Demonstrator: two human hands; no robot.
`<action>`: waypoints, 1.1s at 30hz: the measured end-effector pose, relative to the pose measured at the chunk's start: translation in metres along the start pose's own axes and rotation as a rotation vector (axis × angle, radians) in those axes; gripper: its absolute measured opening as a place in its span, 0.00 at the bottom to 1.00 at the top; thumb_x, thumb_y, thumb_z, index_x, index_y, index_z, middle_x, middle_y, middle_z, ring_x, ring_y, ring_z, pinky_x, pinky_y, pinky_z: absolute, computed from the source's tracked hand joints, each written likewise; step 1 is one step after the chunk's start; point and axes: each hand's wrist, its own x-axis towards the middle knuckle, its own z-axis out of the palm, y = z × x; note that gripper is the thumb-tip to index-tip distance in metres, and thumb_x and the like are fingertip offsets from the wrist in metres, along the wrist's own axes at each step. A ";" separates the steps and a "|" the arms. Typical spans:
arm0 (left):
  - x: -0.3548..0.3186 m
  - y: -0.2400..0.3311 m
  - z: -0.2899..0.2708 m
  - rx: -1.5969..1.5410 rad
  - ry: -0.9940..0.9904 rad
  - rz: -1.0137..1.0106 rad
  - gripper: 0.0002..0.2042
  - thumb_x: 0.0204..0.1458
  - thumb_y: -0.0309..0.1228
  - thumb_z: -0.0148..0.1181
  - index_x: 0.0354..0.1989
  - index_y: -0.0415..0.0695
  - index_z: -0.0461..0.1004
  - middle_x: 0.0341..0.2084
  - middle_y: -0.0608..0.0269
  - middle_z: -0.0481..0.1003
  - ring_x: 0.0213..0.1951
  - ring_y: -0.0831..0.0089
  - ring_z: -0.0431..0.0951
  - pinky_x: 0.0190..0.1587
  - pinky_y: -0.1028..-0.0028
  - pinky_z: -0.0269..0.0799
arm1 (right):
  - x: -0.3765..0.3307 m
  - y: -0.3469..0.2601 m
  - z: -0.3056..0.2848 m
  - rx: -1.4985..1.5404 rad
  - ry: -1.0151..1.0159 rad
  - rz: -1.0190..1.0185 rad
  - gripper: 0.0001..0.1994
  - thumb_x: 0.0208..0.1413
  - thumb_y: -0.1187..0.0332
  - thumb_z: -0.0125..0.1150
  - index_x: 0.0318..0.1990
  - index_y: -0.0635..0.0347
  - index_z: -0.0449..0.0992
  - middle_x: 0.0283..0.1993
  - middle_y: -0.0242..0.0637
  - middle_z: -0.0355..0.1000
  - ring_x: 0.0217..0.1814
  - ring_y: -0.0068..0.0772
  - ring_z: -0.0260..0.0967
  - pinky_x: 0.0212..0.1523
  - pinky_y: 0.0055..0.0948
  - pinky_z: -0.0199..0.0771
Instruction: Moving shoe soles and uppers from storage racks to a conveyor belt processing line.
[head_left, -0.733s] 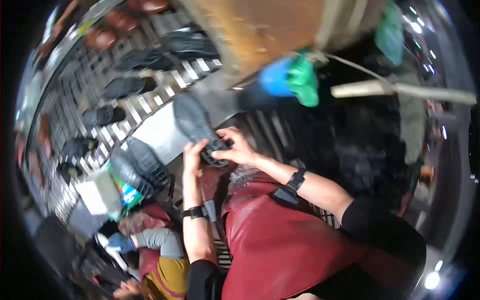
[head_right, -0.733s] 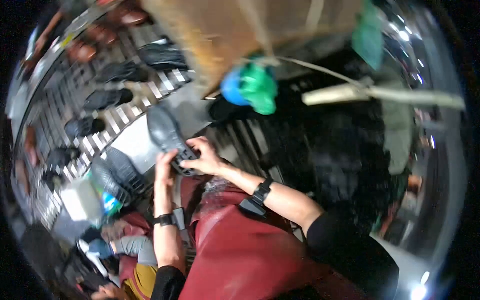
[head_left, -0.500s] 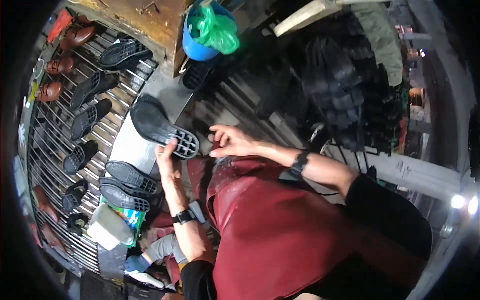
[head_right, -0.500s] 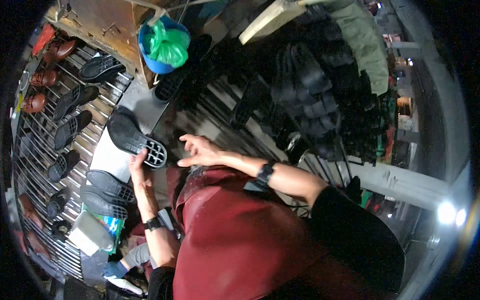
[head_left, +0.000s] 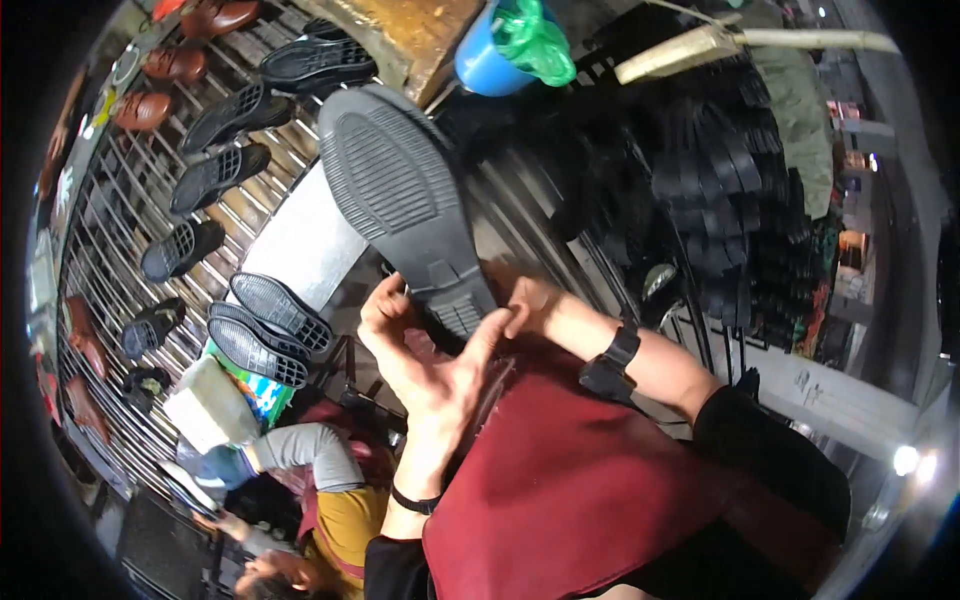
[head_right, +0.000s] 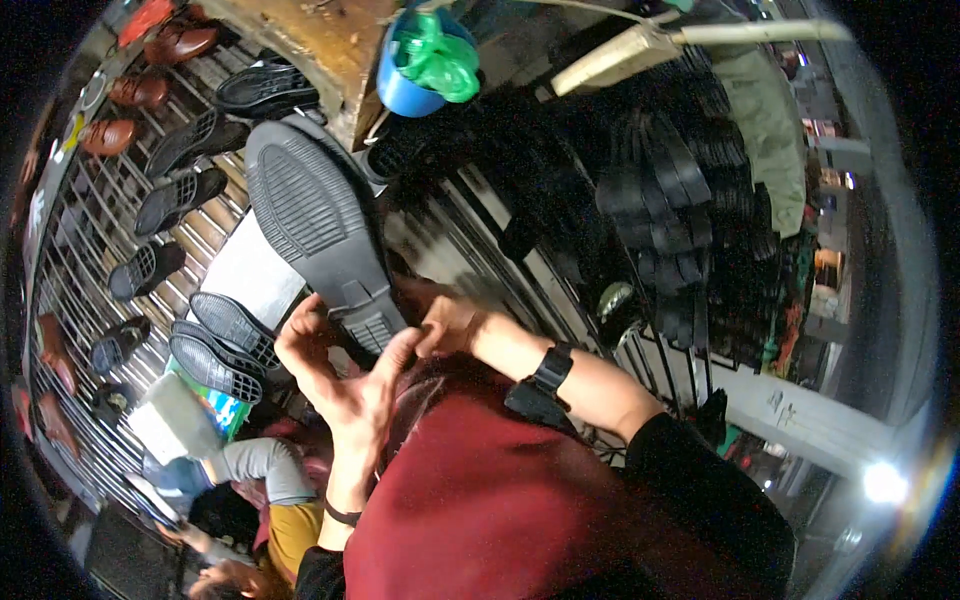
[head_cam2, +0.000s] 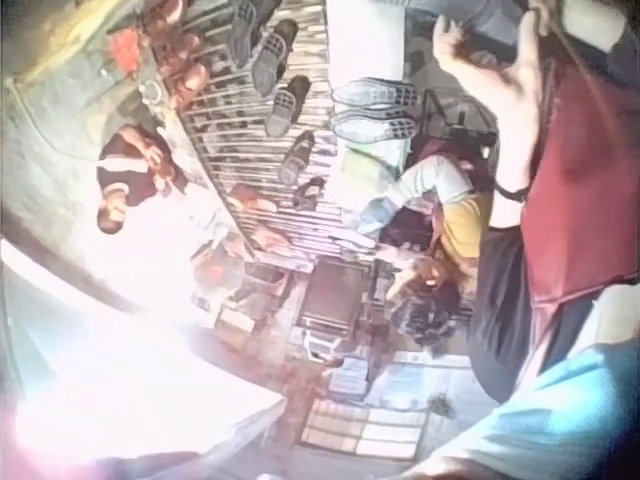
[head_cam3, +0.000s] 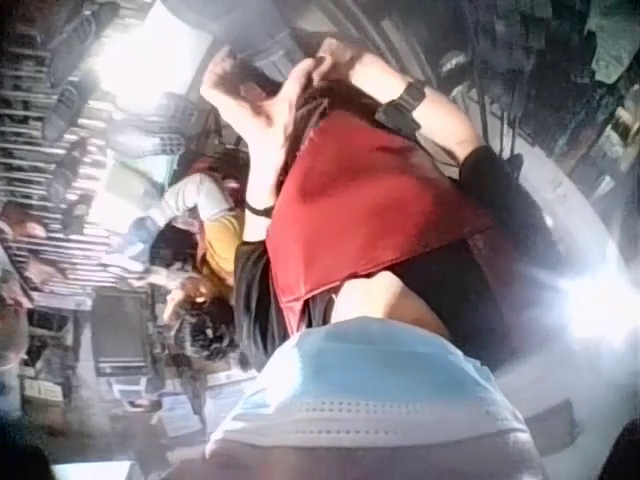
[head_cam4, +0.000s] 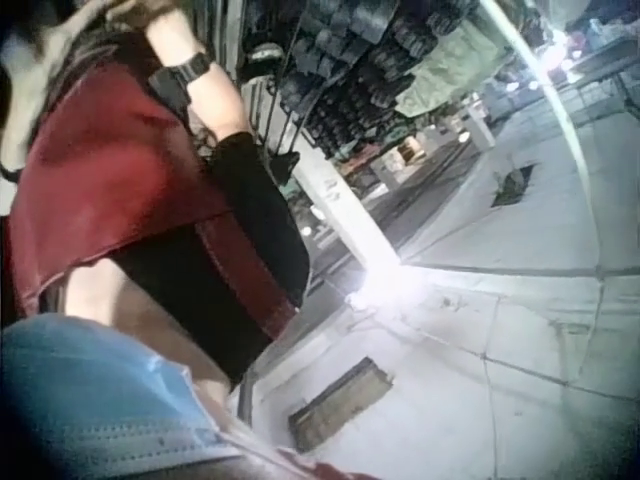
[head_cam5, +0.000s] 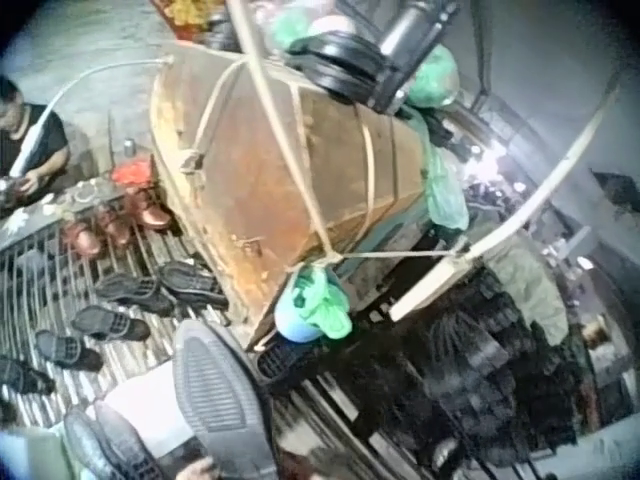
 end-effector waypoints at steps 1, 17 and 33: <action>-0.006 -0.002 -0.002 0.030 0.051 0.086 0.42 0.37 0.32 0.87 0.54 0.41 0.57 0.59 0.47 0.63 0.59 0.63 0.69 0.62 0.64 0.68 | 0.003 0.003 0.004 -0.587 -0.046 -0.051 0.40 0.55 0.72 0.68 0.76 0.53 0.57 0.71 0.41 0.65 0.69 0.35 0.66 0.68 0.38 0.70; 0.033 -0.137 -0.038 -0.501 -0.009 -0.374 0.25 0.46 0.27 0.78 0.53 0.37 0.75 0.42 0.62 0.80 0.43 0.71 0.80 0.52 0.68 0.77 | 0.061 0.019 0.037 -0.313 0.265 0.166 0.54 0.34 0.56 0.88 0.69 0.64 0.62 0.66 0.48 0.66 0.70 0.42 0.62 0.71 0.43 0.63; 0.203 -0.310 -0.031 0.270 0.208 -0.504 0.32 0.48 0.32 0.67 0.61 0.30 0.67 0.46 0.44 0.80 0.49 0.48 0.81 0.54 0.54 0.77 | -0.044 0.070 -0.036 -0.460 0.550 0.745 0.32 0.57 0.60 0.74 0.65 0.66 0.70 0.57 0.43 0.75 0.51 0.31 0.76 0.44 0.30 0.80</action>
